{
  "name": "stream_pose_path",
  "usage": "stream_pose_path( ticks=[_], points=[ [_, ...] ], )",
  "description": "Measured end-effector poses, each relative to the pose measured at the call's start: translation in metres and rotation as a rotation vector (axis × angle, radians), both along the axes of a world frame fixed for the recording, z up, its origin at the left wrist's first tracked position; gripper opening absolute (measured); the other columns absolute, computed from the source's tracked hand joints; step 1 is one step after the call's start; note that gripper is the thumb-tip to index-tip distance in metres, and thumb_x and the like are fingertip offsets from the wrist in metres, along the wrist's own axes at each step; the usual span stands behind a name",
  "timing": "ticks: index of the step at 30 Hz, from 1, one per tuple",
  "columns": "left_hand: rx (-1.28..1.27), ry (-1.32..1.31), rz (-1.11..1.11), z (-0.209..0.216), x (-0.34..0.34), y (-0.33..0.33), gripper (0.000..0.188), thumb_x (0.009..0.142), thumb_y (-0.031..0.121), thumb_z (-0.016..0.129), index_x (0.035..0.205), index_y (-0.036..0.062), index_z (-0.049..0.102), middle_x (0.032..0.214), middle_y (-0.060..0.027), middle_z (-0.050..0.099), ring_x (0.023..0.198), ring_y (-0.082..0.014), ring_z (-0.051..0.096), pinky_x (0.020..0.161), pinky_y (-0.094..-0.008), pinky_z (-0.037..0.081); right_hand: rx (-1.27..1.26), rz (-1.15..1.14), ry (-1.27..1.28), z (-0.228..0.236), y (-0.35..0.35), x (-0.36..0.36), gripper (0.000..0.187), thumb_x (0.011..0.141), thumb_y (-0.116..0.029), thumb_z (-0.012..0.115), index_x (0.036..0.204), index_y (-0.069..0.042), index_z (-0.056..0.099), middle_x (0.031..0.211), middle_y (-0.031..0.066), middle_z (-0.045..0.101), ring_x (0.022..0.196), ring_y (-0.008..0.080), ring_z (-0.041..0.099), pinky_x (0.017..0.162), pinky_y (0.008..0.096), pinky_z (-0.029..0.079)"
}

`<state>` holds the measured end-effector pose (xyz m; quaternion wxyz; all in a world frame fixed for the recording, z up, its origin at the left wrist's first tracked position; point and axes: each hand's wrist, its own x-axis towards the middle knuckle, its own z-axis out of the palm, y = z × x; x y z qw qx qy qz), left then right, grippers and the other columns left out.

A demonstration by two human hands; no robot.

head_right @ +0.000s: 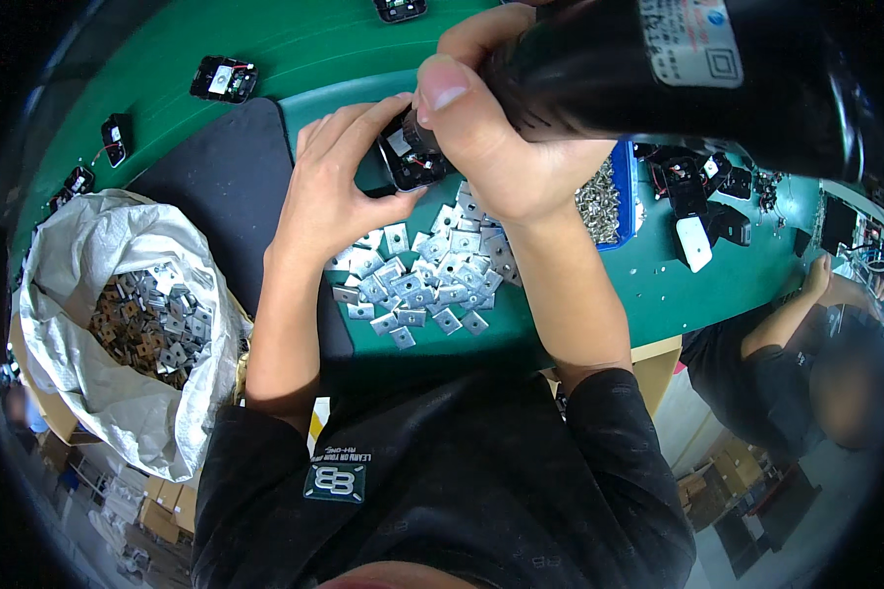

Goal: Manually assemble electronic device housings using an electric screwdriver.

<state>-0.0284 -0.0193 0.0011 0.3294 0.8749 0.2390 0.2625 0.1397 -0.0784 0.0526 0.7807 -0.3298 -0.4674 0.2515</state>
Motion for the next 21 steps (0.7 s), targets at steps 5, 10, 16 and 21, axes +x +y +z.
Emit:
stream_pose_path(
  ticks=[5, 10, 16, 21],
  points=[
    [-0.013, 0.002, -0.003, 0.0007, -0.0016, 0.0002, 0.072, 0.060, 0.026, 0.081, 0.128, 0.0122, 0.059, 0.109, -0.0088, 0.062, 0.100, -0.0284, 0.058, 0.093, -0.0402, 0.039, -0.003, 0.012, -0.014, -0.0009, 0.0005, 0.0011, 0.054, 0.082, -0.003, 0.058, 0.132, -0.004, 0.038, 0.074, 0.0100, 0.053, 0.058, 0.0185, 0.053, 0.060, 0.0379, 0.047],
    [-0.078, 0.060, -0.018, 0.0023, -0.0037, 0.0026, 0.074, 0.060, 0.023, 0.082, 0.129, 0.0096, 0.059, 0.120, -0.0128, 0.062, 0.113, -0.0302, 0.058, 0.101, -0.0409, 0.038, 0.010, 0.037, 0.004, -0.0036, 0.0010, 0.0036, 0.055, 0.082, -0.002, 0.057, 0.133, -0.006, 0.037, 0.076, 0.0103, 0.054, 0.061, 0.0183, 0.054, 0.061, 0.0379, 0.047],
    [-0.088, 0.047, -0.024, 0.0029, -0.0022, 0.0029, 0.073, 0.059, 0.022, 0.082, 0.128, 0.0095, 0.060, 0.117, -0.0122, 0.063, 0.110, -0.0304, 0.059, 0.099, -0.0391, 0.040, -0.011, 0.098, -0.022, -0.0040, 0.0001, 0.0022, 0.049, 0.083, 0.002, 0.060, 0.127, -0.008, 0.040, 0.075, 0.0089, 0.054, 0.058, 0.0176, 0.053, 0.060, 0.0373, 0.047],
    [-0.155, -0.025, 0.016, 0.0019, 0.0018, 0.0003, 0.070, 0.060, 0.025, 0.080, 0.126, 0.0115, 0.061, 0.109, -0.0100, 0.062, 0.100, -0.0332, 0.057, 0.092, -0.0399, 0.042, 0.004, 0.058, -0.062, -0.0025, 0.0068, -0.0023, 0.043, 0.083, 0.005, 0.060, 0.120, -0.008, 0.042, 0.073, 0.0089, 0.055, 0.057, 0.0171, 0.053, 0.058, 0.0350, 0.047]
  ],
)
